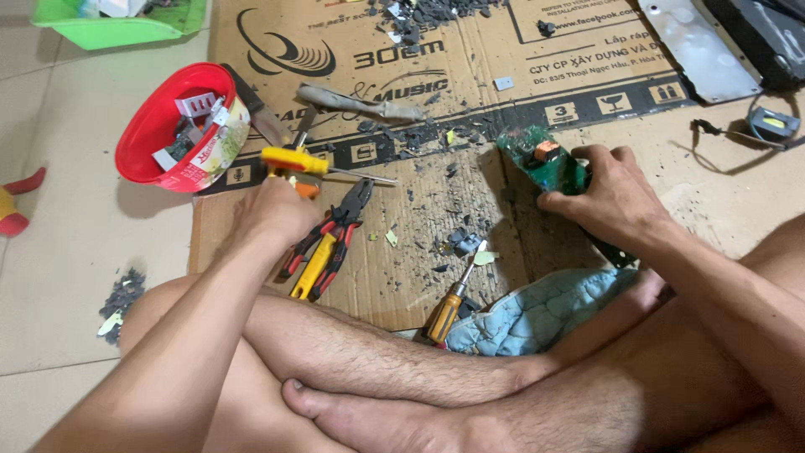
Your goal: The person sits on the floor and uses a screwdriver and pliers to remove components from a green circuit board. They scrape the board surface, pry off parts, and place the removed pieces onto a cardboard sheet.
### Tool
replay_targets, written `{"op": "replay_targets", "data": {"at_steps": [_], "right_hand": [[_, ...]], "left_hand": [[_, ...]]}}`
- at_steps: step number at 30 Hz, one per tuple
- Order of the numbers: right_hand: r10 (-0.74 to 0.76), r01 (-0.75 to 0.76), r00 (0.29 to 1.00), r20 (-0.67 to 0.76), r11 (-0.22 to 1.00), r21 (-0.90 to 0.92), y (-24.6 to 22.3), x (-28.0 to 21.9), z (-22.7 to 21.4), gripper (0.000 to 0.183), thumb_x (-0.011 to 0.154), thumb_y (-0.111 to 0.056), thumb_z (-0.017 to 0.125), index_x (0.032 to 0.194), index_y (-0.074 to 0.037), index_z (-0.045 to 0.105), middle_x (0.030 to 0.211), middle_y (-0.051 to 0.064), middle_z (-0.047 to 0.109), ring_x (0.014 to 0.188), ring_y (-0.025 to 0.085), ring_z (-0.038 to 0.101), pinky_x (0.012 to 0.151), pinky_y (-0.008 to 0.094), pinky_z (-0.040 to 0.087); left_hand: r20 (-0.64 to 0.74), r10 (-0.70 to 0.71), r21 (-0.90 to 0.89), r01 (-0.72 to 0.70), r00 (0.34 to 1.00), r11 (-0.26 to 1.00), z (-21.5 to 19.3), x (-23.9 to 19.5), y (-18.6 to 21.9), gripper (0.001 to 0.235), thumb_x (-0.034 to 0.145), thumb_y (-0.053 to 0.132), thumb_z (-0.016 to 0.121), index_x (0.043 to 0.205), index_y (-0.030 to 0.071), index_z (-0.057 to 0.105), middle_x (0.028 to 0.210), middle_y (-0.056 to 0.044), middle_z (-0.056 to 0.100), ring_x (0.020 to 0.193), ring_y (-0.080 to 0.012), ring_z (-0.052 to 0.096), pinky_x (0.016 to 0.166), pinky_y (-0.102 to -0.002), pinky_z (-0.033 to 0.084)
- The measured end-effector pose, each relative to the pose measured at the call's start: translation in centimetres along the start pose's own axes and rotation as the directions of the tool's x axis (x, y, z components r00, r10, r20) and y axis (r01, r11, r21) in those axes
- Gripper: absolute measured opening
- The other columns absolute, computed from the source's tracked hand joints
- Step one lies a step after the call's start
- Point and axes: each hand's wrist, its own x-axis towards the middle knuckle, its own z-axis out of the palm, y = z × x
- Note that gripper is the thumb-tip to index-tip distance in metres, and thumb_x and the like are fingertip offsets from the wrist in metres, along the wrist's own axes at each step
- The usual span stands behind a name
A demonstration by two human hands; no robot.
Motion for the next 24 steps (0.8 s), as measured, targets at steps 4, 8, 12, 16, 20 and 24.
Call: {"op": "replay_targets", "data": {"at_steps": [4, 8, 12, 16, 20, 24], "right_hand": [[0.003, -0.003, 1.0, 0.029, 1.0, 0.0, 0.1, 0.1, 1.3, 0.084, 0.076, -0.046, 0.077, 0.149, -0.018, 0.045, 0.134, 0.018, 0.042, 0.117, 0.038, 0.057, 0.105, 0.054, 0.046], [-0.045, 0.046, 0.999, -0.024, 0.998, 0.041, 1.1, 1.3, 2.6, 0.09, 0.073, -0.04, 0.086, 0.149, -0.007, 0.052, 0.132, 0.028, 0.05, 0.123, 0.046, 0.059, 0.097, 0.06, 0.049], [-0.027, 0.027, 0.999, -0.029, 1.0, -0.004, 1.4, 1.7, 2.8, 0.094, 0.07, -0.049, 0.084, 0.15, -0.014, 0.051, 0.137, 0.022, 0.05, 0.128, 0.043, 0.058, 0.101, 0.059, 0.048], [0.024, -0.021, 0.998, -0.05, 0.998, 0.065, 1.4, 1.3, 2.5, 0.093, 0.068, -0.05, 0.084, 0.148, -0.015, 0.053, 0.138, 0.021, 0.05, 0.13, 0.043, 0.056, 0.104, 0.059, 0.046], [0.032, -0.026, 0.998, -0.058, 0.995, 0.095, 2.8, 2.6, 2.9, 0.095, 0.067, -0.053, 0.084, 0.148, -0.014, 0.053, 0.136, 0.022, 0.05, 0.13, 0.045, 0.054, 0.104, 0.06, 0.044], [0.064, -0.055, 0.994, -0.085, 0.993, 0.105, 3.6, 2.6, 2.7, 0.097, 0.064, -0.056, 0.083, 0.148, -0.017, 0.052, 0.137, 0.016, 0.05, 0.131, 0.041, 0.054, 0.105, 0.058, 0.044]], "left_hand": [[0.027, -0.004, 0.095, 0.002, 1.0, 0.995, -2.3, -2.9, 1.6, 0.043, 0.087, 0.014, 0.068, 0.129, 0.007, 0.059, 0.129, -0.018, 0.067, 0.118, -0.0364, 0.066, 0.095, -0.046, 0.053], [0.056, 0.182, 0.196, -0.19, 0.982, 0.962, -4.0, -6.6, 2.6, 0.045, 0.09, 0.011, 0.056, 0.13, -0.01, 0.057, 0.12, -0.028, 0.068, 0.121, -0.0454, 0.063, 0.098, -0.057, 0.052], [0.437, 0.321, 0.227, -0.448, 0.84, 0.865, -5.8, -15.2, 5.4, 0.039, 0.094, 0.015, 0.053, 0.131, 0.008, 0.064, 0.121, -0.018, 0.071, 0.122, -0.036, 0.066, 0.101, -0.049, 0.054], [0.559, 0.402, 0.391, -0.658, 0.725, 0.643, 0.2, -9.9, 5.1, 0.033, 0.093, 0.034, 0.061, 0.124, 0.027, 0.072, 0.125, -0.008, 0.07, 0.125, -0.0335, 0.062, 0.105, -0.054, 0.05], [0.449, 0.491, 0.419, -0.661, 0.747, 0.622, -0.4, -8.5, 8.2, 0.033, 0.095, 0.035, 0.061, 0.123, 0.022, 0.073, 0.121, -0.013, 0.072, 0.122, -0.0354, 0.065, 0.104, -0.057, 0.049], [0.047, 0.575, 0.377, -0.547, 0.817, 0.747, -1.8, -4.6, 10.5, 0.035, 0.105, 0.023, 0.046, 0.124, 0.008, 0.071, 0.119, -0.022, 0.071, 0.124, -0.0436, 0.062, 0.101, -0.062, 0.048]]}}
